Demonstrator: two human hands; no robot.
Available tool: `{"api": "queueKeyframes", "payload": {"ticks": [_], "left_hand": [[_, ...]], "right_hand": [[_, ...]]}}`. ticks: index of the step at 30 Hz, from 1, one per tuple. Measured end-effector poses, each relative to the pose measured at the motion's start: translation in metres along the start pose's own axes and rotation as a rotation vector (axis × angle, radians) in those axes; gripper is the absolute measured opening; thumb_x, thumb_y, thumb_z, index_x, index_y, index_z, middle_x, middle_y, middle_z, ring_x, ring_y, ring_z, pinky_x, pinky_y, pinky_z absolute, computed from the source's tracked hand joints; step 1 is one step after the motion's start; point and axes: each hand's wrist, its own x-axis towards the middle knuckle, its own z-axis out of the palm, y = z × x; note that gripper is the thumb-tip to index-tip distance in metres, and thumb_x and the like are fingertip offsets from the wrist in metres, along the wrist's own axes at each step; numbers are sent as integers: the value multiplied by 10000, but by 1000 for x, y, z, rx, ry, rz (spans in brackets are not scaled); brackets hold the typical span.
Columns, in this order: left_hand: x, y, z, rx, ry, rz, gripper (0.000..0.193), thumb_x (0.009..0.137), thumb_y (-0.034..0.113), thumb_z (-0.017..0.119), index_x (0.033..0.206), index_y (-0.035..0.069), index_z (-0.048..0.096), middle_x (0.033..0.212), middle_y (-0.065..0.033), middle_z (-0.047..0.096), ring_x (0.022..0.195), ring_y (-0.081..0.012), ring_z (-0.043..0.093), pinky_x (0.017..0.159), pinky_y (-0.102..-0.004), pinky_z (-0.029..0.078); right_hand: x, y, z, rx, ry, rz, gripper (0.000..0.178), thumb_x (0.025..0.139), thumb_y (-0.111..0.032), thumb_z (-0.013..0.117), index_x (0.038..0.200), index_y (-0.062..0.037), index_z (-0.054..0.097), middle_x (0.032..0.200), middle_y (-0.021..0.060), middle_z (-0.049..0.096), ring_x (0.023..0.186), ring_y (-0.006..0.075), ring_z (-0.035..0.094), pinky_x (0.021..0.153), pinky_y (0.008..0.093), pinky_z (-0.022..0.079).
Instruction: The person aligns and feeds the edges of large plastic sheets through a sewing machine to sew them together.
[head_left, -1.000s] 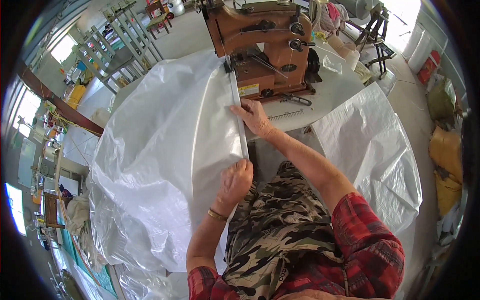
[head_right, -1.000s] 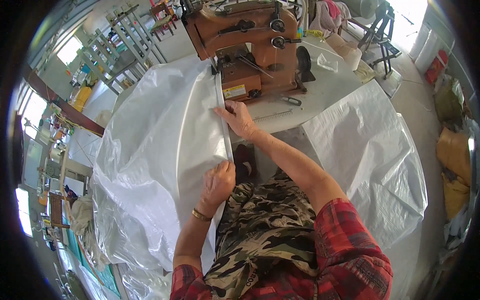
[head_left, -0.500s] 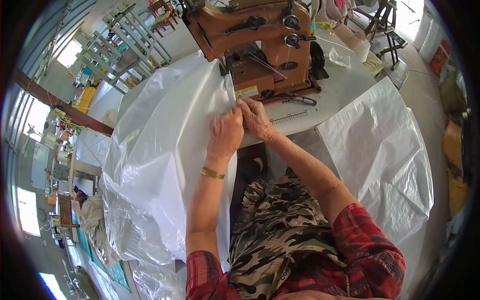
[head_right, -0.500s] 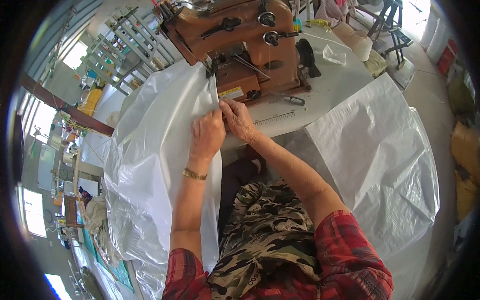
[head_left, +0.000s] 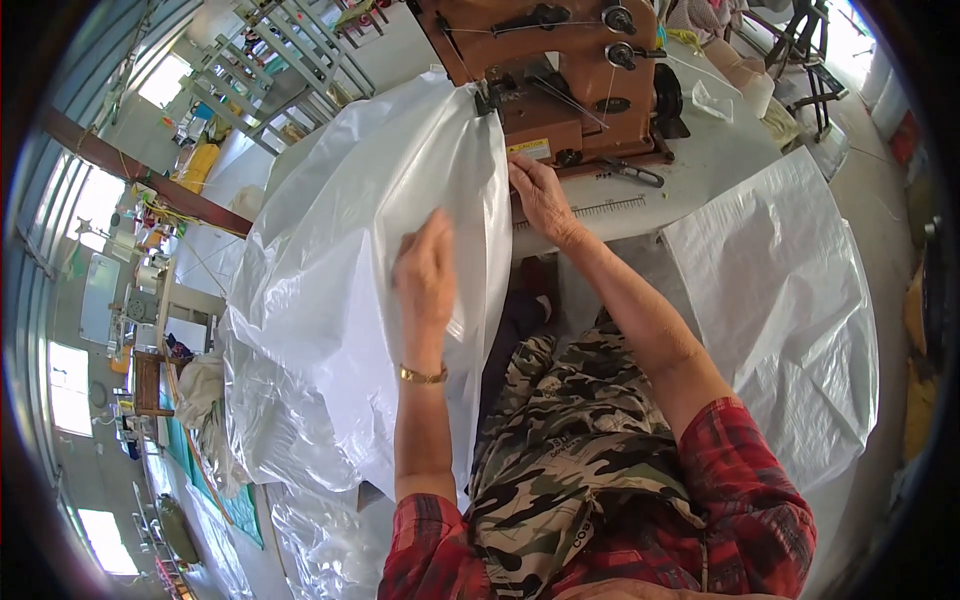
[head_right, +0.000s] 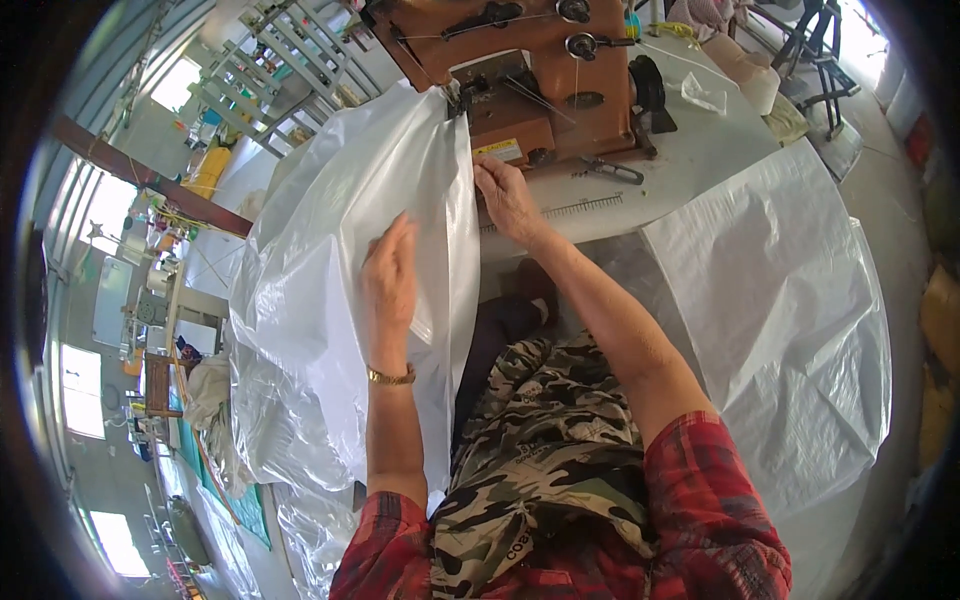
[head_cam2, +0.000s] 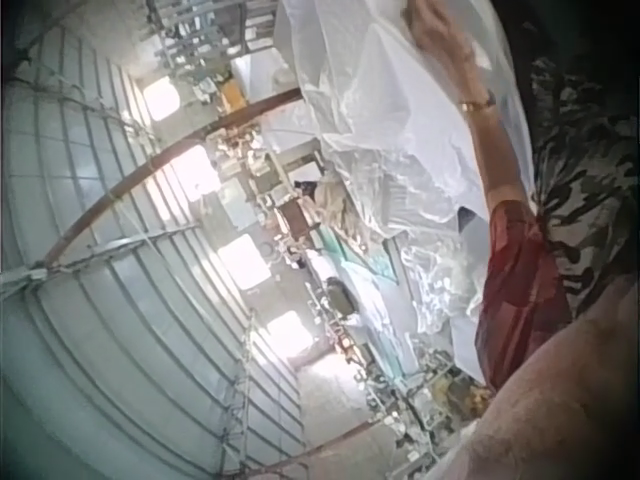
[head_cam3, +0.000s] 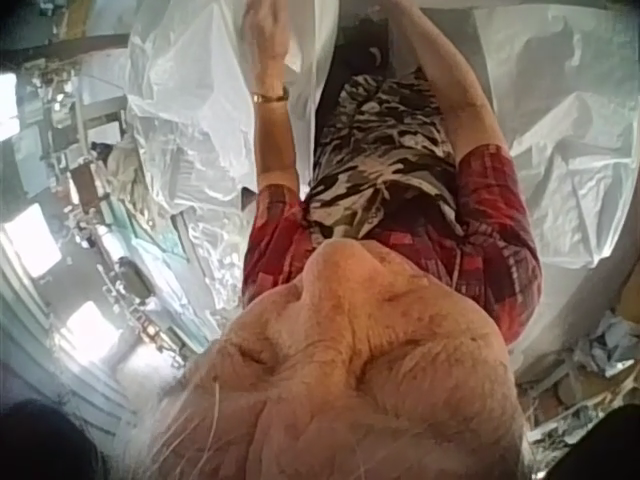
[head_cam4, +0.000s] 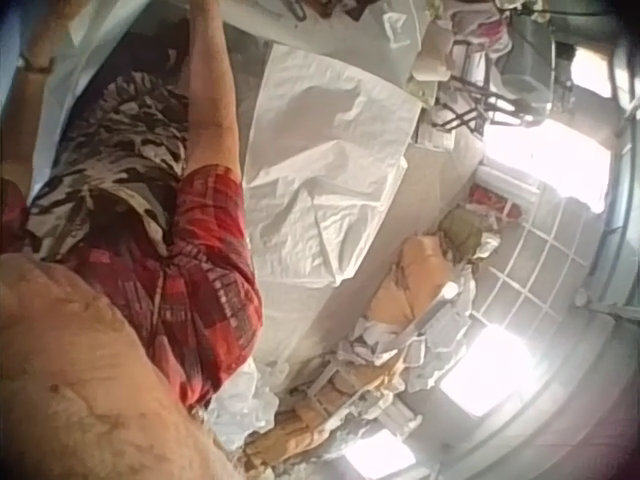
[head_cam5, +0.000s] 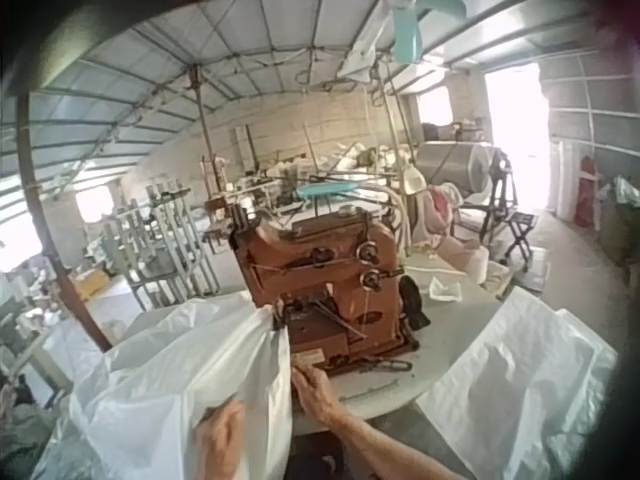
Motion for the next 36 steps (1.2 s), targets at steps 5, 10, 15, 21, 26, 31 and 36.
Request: {"api": "queueKeyframes", "payload": {"ticks": [5, 10, 15, 21, 26, 31, 36], "left_hand": [[-13, -82, -21, 203, 57, -114, 334, 991, 222, 503, 1210, 2, 630, 1242, -173, 624, 1040, -345, 603, 944, -420, 469], [-1, -124, -23, 62, 52, 30, 296, 938, 249, 607, 1017, -30, 667, 911, -219, 673, 867, -386, 608, 814, -437, 453], [15, -142, -30, 212, 14, 40, 301, 915, 283, 644, 993, -3, 696, 911, -220, 689, 836, -388, 641, 782, -435, 494], [31, -158, -35, 200, -48, 114, 318, 885, 286, 680, 1042, 10, 676, 946, -202, 694, 894, -388, 641, 817, -451, 500], [33, -161, -37, 268, -63, 140, 309, 902, 287, 663, 1049, 16, 672, 930, -193, 695, 907, -388, 635, 833, -446, 492], [33, -163, -35, 246, 3, 195, 295, 904, 286, 663, 1022, 16, 681, 920, -192, 694, 858, -383, 643, 781, -438, 507], [28, -167, -37, 141, -13, 38, 281, 900, 283, 672, 986, 16, 693, 898, -191, 692, 797, -373, 644, 729, -434, 512]], "right_hand": [[-2, -3, 5, 19, 104, 43, 290, 1015, -197, 482, 1046, 52, 626, 901, 34, 650, 854, 103, 549, 811, 275, 450], [-61, -12, 19, -154, 224, -26, 167, 999, -123, 528, 1094, 0, 589, 996, 65, 652, 882, 137, 605, 735, 272, 495], [-170, -12, 43, -693, -157, -380, 252, 833, -49, 650, 1075, -66, 581, 816, 118, 575, 739, 331, 589, 634, 422, 498], [-223, -27, 72, -900, -899, -416, 368, 802, -134, 616, 1151, -53, 533, 789, 48, 568, 753, 218, 602, 653, 358, 488], [-225, -29, 77, -877, -750, -535, 278, 821, -140, 580, 1080, -49, 537, 758, 50, 568, 719, 219, 605, 640, 352, 476], [-206, -52, 81, -995, -909, -404, 242, 815, -137, 590, 1037, -42, 573, 734, 62, 587, 712, 243, 617, 667, 359, 478], [-196, -157, 10, -703, -600, -734, 347, 769, -94, 689, 1107, -60, 617, 1042, 131, 660, 913, 316, 661, 832, 436, 511]]}}
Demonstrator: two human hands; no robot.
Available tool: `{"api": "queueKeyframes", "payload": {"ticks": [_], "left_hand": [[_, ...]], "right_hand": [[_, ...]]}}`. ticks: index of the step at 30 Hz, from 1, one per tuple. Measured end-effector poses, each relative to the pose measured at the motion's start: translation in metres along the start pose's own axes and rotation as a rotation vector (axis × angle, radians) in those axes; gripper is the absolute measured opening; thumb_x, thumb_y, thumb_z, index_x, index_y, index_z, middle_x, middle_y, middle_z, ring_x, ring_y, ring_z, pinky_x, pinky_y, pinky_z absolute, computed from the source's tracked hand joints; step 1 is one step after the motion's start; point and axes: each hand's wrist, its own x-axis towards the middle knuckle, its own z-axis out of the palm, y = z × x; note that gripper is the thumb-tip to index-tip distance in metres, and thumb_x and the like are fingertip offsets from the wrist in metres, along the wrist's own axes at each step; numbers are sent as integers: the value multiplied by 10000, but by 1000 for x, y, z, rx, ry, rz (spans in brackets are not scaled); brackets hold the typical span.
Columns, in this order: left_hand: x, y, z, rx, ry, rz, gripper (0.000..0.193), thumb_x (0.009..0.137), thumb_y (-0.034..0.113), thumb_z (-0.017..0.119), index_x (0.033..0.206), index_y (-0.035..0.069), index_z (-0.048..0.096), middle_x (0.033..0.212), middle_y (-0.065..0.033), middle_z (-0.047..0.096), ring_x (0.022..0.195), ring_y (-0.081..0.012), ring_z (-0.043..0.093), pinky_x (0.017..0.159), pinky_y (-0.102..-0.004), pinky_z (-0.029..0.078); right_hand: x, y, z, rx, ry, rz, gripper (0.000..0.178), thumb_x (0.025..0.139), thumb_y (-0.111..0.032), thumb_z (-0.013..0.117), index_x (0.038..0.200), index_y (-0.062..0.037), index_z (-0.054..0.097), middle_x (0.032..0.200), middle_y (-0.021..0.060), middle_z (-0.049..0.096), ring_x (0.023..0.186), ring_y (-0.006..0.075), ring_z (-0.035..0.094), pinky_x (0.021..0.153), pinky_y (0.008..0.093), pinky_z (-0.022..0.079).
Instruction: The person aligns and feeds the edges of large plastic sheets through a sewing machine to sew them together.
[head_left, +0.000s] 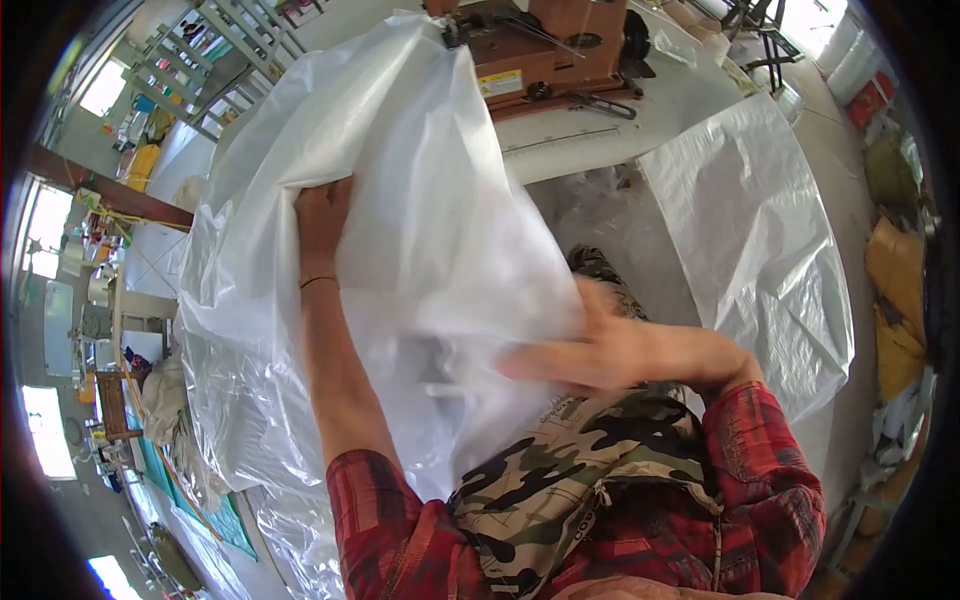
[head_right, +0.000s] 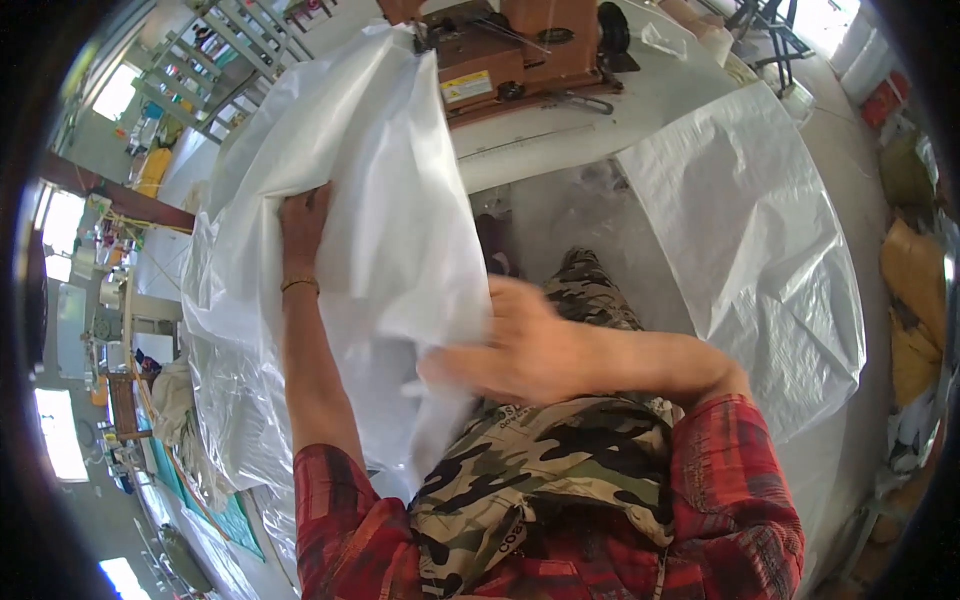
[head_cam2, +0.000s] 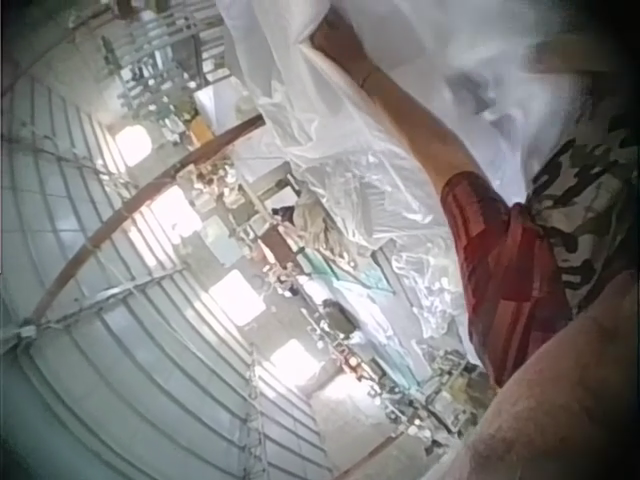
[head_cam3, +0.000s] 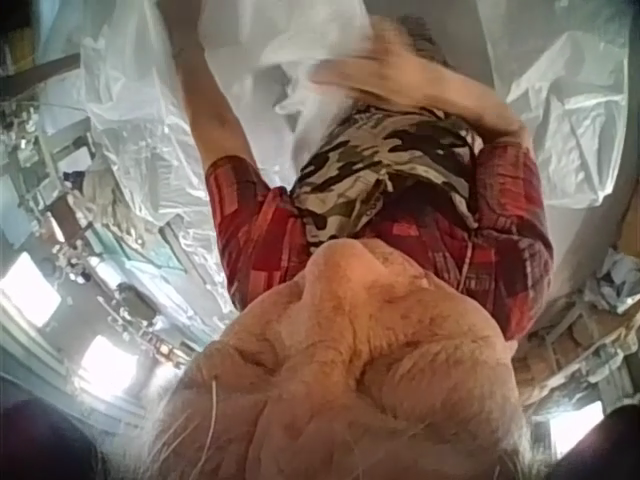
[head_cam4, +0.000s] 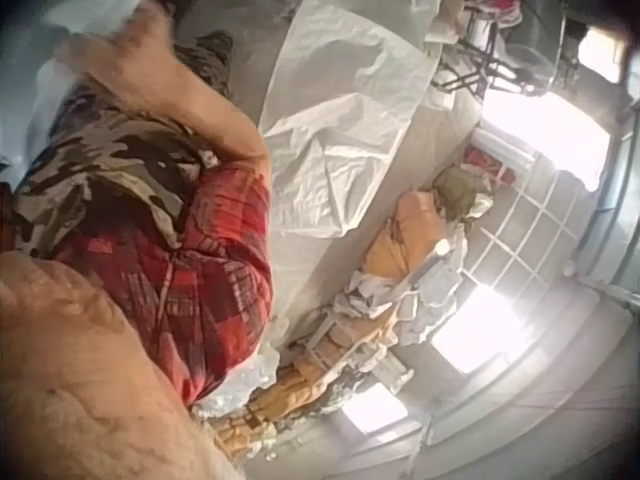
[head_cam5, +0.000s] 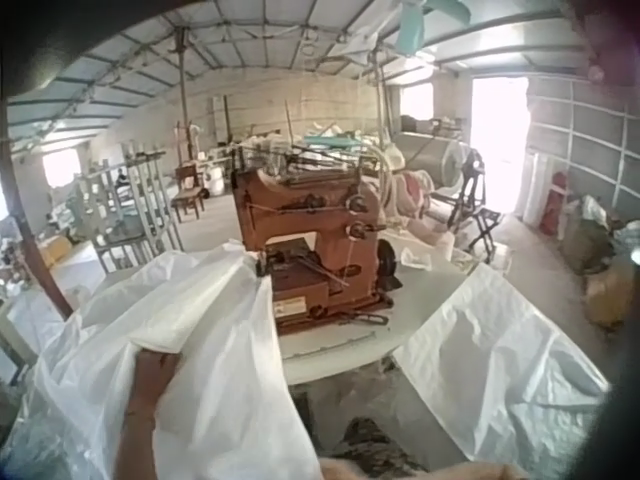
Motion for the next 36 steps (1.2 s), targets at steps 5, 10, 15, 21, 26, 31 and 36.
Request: {"api": "queueKeyframes", "payload": {"ticks": [5, 10, 15, 21, 26, 31, 36], "left_hand": [[-3, -3, -3, 81, -7, 77, 277, 901, 277, 674, 976, 11, 694, 884, -192, 691, 792, -373, 642, 734, -436, 509], [-5, 2, -3, 174, 25, 164, 287, 932, 257, 636, 970, -23, 684, 877, -217, 682, 791, -379, 634, 733, -433, 494], [-5, 19, -9, 229, -19, 118, 273, 938, 234, 621, 996, -24, 686, 946, -232, 679, 865, -392, 628, 783, -451, 496], [-28, 100, -31, -164, 33, 59, 372, 929, 226, 634, 1204, -24, 621, 1224, -224, 617, 1159, -370, 569, 967, -413, 449], [-101, 204, -27, -137, -162, 325, 746, 827, 235, 717, 1456, 34, 368, 1543, -193, 303, 1399, -413, 320, 1135, -512, 255], [-120, 227, 5, 264, -89, 334, 758, 808, 133, 691, 1460, 36, 317, 1466, -215, 336, 1327, -426, 361, 1074, -526, 314], [-104, 223, -13, -117, 304, 131, 152, 865, 10, 635, 1009, -9, 680, 870, -133, 632, 796, -290, 612, 704, -385, 499]], "right_hand": [[-85, 28, -57, -25, -138, 369, 195, 836, -147, 652, 1024, -107, 617, 837, 110, 650, 826, 352, 660, 718, 460, 479], [-140, 28, -11, 16, -608, 990, 167, 896, -229, 542, 894, -85, 626, 745, 192, 627, 788, 393, 639, 710, 495, 474], [-96, 28, 0, 271, -544, 868, 205, 926, -229, 525, 944, -63, 645, 743, 163, 651, 734, 367, 645, 665, 434, 494], [-29, 82, 41, 731, 49, 1085, 316, 980, -140, 496, 1246, 9, 575, 1044, 106, 689, 797, 204, 667, 696, 335, 544], [5, 123, 57, 1031, 521, 1014, 377, 979, -118, 504, 1344, -22, 496, 1282, 51, 582, 948, 126, 611, 806, 282, 526], [37, 147, 75, 1172, 742, 972, 509, 930, -133, 555, 1398, 1, 408, 1271, 74, 574, 819, 136, 600, 681, 283, 507], [49, 149, 72, 1341, 624, 991, 360, 893, -277, 674, 1139, -24, 601, 750, 9, 584, 608, 100, 545, 592, 270, 461]]}}
